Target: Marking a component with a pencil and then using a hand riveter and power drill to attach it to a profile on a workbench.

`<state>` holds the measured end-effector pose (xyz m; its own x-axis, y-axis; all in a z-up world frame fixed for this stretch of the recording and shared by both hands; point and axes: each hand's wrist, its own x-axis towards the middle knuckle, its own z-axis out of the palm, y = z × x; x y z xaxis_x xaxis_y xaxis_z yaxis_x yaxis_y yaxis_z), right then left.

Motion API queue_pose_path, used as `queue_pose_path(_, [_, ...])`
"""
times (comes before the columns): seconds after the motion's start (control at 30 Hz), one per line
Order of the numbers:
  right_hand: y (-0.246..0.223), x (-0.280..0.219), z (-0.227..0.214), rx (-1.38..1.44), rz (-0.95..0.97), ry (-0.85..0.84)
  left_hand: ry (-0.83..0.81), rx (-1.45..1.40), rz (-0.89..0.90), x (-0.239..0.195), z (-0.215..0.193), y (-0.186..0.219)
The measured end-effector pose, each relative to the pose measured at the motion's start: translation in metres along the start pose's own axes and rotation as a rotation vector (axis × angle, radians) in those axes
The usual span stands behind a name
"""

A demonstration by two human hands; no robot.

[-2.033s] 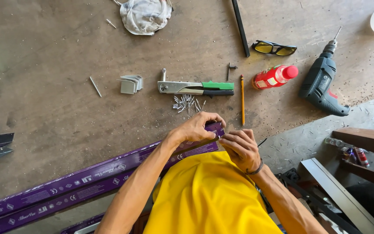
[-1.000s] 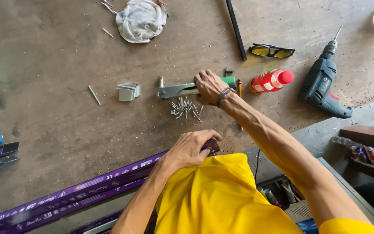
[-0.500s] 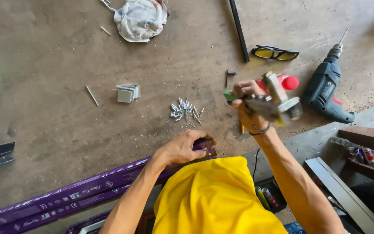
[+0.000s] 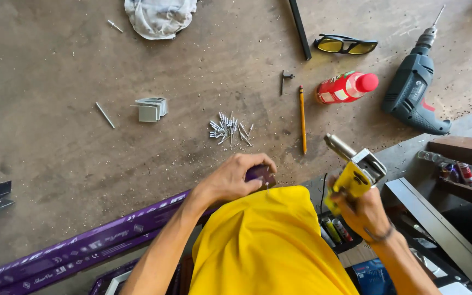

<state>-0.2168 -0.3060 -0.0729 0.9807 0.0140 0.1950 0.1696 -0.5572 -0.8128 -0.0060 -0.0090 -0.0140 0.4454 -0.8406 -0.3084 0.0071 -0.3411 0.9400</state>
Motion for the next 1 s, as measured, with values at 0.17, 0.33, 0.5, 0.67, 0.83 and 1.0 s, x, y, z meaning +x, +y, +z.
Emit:
queue_pose_path(0.17, [-0.034,-0.057,-0.038,-0.228,0.895,-0.400,-0.151,0.076,-0.163,0.033,-0.001,-0.004])
queue_pose_path(0.33, [-0.059,-0.065,-0.050,-0.114,0.790,-0.390,-0.116,0.075,-0.144,0.050,0.009,-0.007])
queue_pose_path(0.5, [-0.092,-0.048,-0.040,-0.080,0.870,-0.461,-0.023,0.167,-0.065,0.064,0.024,-0.009])
queue_pose_path(0.67, [-0.106,-0.043,-0.035,-0.049,0.944,-0.423,0.007,0.208,-0.009,0.071,0.035,-0.006])
queue_pose_path(0.83, [-0.108,-0.044,-0.029,-0.036,0.952,-0.414,0.021,0.230,0.025,0.072,0.040,-0.010])
queue_pose_path(1.0, [-0.105,-0.041,-0.027,-0.037,0.939,-0.426,0.012,0.217,0.040,0.071,0.040,-0.009])
